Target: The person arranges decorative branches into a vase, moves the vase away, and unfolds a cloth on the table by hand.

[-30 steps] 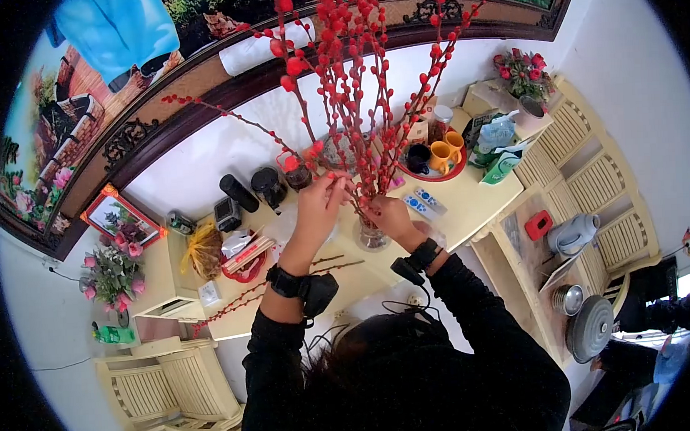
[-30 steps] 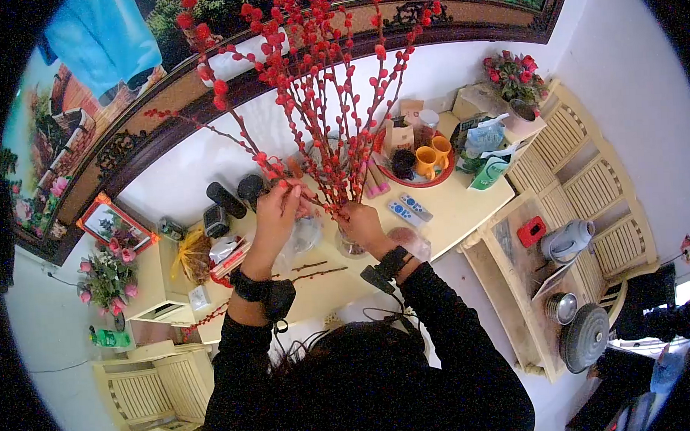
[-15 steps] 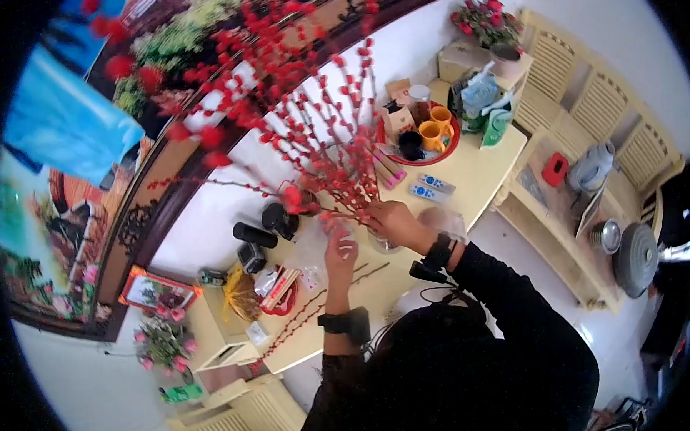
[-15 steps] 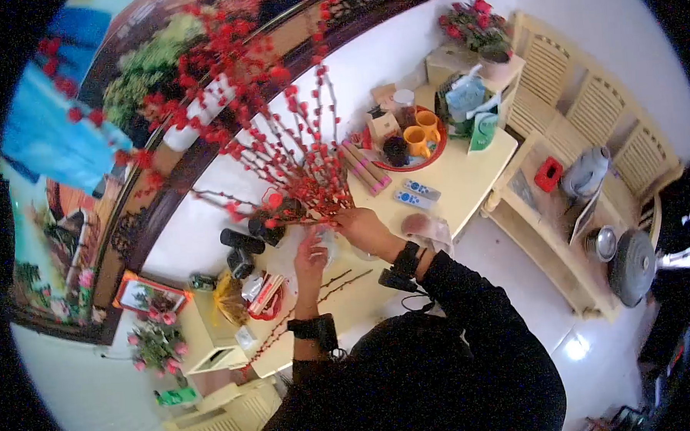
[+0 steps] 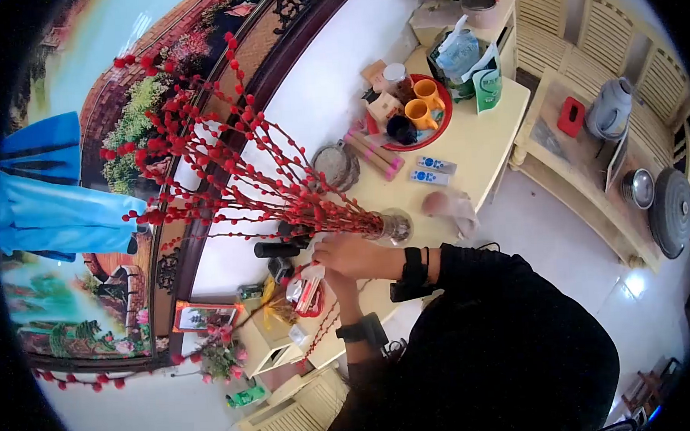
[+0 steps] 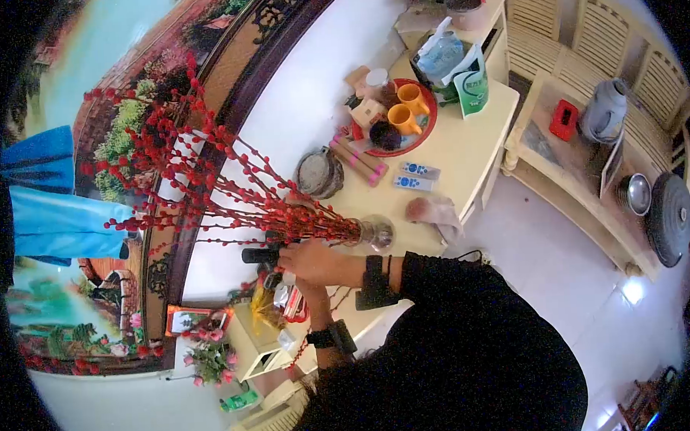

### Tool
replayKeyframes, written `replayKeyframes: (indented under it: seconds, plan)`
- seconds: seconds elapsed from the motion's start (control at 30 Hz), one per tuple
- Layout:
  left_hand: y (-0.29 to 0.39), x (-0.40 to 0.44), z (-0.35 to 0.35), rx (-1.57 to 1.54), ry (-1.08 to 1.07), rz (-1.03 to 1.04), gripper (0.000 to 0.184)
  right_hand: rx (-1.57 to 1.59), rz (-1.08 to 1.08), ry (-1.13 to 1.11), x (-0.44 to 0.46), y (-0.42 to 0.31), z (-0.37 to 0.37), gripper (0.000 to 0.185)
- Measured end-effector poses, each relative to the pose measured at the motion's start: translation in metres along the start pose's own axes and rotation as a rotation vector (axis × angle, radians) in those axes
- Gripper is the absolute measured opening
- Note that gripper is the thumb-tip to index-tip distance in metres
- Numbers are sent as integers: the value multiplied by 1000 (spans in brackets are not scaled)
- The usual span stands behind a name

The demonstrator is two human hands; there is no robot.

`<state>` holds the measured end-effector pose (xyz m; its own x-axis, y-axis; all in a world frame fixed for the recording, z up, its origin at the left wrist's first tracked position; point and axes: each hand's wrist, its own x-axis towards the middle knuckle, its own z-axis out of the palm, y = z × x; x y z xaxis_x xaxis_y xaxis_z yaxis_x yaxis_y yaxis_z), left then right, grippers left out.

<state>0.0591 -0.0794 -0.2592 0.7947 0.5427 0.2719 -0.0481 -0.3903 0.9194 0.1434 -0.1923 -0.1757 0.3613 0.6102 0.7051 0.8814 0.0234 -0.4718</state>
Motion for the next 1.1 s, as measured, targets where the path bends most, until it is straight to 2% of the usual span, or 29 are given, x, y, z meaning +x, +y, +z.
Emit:
replayKeyframes:
  seconds: [0.1, 0.13, 0.23, 0.37, 0.43, 0.5, 0.63, 0.73, 0.83, 0.87, 0.9, 1.0, 1.1]
  plan:
    - [10, -12, 7, -65, 38, -172, 39, 74, 55, -10, 4, 20, -16, 19]
    - [13, -17, 11, -96, 54, -235, 39, 2, 7, 80, 3, 31, -11, 20]
    - [19, -32, 13, -127, 94, -296, 39, 76, 236, -35, 1, 54, -17, 22]
    - [1, -45, -1, -105, 165, -364, 39, 331, 426, 57, -2, 64, -54, 19]
    - [-3, -50, -7, -25, 160, -272, 34, 422, 456, 89, -8, 67, -65, 21]
    - [-10, -48, -8, -82, 209, -338, 31, 418, 496, 98, -21, 81, -59, 21]
    - [-25, -34, -11, -211, 147, -286, 34, 489, 578, 202, -32, 85, -64, 19]
    - [-42, -11, -10, -117, 170, -266, 34, 540, 593, 290, -32, 69, -79, 19]
    - [-56, 12, -8, -6, 39, -164, 33, 394, 721, 281, -37, 58, -95, 19]
    - [-58, 20, -4, -113, 12, -238, 31, 415, 645, 379, -38, 55, -93, 18]
    - [-57, 28, -1, -42, -43, -254, 30, 435, 564, 477, -38, 52, -90, 17]
    - [-47, 45, 5, 110, -184, -273, 28, 409, 573, 489, -35, 36, -86, 14]
    - [-12, 64, -4, 533, -341, -287, 36, 352, 634, 450, -32, 21, -74, 13]
